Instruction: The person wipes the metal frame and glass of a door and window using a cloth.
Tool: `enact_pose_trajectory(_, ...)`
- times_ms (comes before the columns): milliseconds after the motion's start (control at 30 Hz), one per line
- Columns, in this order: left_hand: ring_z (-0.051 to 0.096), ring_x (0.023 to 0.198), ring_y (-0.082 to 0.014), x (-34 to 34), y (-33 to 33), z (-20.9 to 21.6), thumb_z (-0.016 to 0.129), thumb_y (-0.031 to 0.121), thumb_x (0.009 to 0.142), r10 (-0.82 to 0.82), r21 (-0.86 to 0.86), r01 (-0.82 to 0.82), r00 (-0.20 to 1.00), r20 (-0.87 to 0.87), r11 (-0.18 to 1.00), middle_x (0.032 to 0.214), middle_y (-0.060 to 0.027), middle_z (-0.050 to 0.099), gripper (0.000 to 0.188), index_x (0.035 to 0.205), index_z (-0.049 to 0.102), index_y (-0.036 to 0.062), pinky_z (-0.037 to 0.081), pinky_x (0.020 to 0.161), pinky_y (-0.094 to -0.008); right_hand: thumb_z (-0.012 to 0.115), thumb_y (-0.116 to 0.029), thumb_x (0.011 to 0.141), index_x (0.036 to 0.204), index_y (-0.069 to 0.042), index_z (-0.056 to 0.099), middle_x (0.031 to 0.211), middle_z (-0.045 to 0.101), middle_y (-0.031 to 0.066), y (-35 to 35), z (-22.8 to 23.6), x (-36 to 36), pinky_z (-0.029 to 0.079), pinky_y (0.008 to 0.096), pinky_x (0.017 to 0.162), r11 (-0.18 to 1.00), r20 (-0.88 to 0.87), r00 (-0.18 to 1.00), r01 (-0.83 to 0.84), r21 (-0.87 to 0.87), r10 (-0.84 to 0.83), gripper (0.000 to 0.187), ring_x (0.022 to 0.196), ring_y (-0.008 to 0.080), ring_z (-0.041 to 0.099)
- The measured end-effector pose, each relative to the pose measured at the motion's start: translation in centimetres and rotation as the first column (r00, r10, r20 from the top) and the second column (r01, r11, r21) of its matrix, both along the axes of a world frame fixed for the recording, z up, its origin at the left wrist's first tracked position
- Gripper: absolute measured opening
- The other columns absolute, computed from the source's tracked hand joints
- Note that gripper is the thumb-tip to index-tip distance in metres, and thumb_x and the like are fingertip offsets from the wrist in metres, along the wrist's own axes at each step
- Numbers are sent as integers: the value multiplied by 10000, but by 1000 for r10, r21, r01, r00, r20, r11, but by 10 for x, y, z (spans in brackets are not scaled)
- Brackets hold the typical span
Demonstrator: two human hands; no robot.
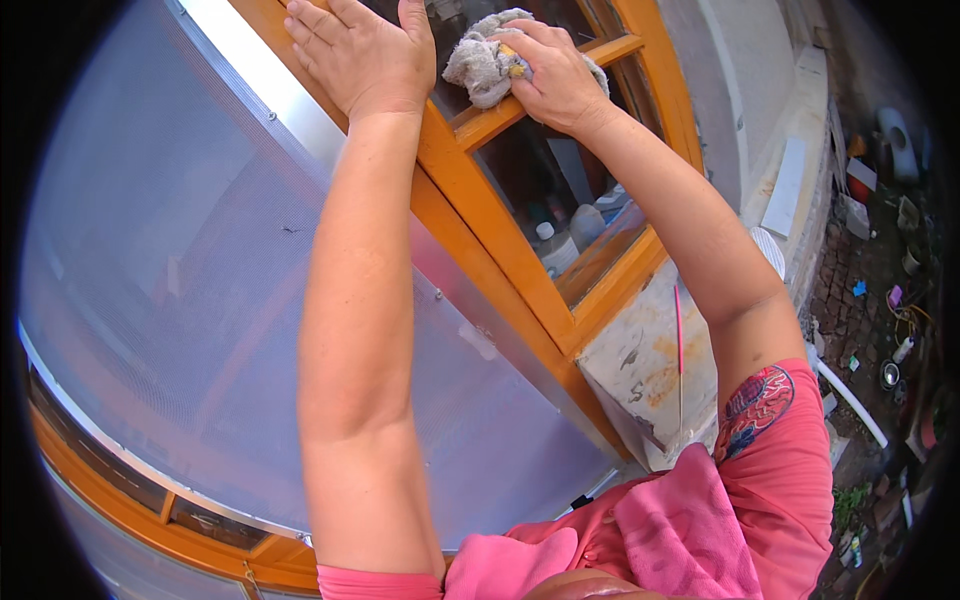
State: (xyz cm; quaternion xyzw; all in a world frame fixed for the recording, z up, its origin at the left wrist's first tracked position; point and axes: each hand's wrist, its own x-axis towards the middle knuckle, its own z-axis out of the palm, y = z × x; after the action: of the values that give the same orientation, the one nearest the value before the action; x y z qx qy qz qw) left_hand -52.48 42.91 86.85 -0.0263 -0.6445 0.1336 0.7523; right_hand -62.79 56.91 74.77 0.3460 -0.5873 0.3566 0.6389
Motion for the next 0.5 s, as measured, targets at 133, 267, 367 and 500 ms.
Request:
enact_pose_trajectory(133,206,1523,-470,3,2,4,559,484,996,22,-2,-22,1000,10,1000,1612,-350,242,815,1516,333,-102,158,1262,-517,589,-30,829,1191,-123,681,1381,536,164,37,23,-67,433,507,1077,949,86,996,10,-314,18,385,1254,406,495)
enact_pose_trajectory(267,201,1525,-471,4,12,2,558,507,992,61,-4,-61,998,-2,998,1615,-349,236,848,1514,323,-118,154,1263,-513,626,-102,826,1144,-153,726,1288,609,144,84,20,-107,449,488,1071,887,468,882,262,-380,-60,338,1228,369,533)
enact_pose_trajectory(367,202,1524,-472,-1,12,-1,552,518,992,113,13,-113,994,2,994,1614,-351,237,860,1513,319,-125,156,1263,-512,630,-245,834,1213,-133,686,1313,602,152,62,25,-82,438,484,1076,959,280,956,155,-238,-85,399,1235,362,524)
enact_pose_trajectory(500,202,1521,-478,0,3,-4,530,556,996,98,-8,-98,995,6,995,1608,-360,239,884,1523,312,-119,145,1260,-518,618,-482,779,1182,-147,706,1267,618,129,-25,-10,46,457,484,1050,993,-114,992,73,96,-61,531,1225,337,533)
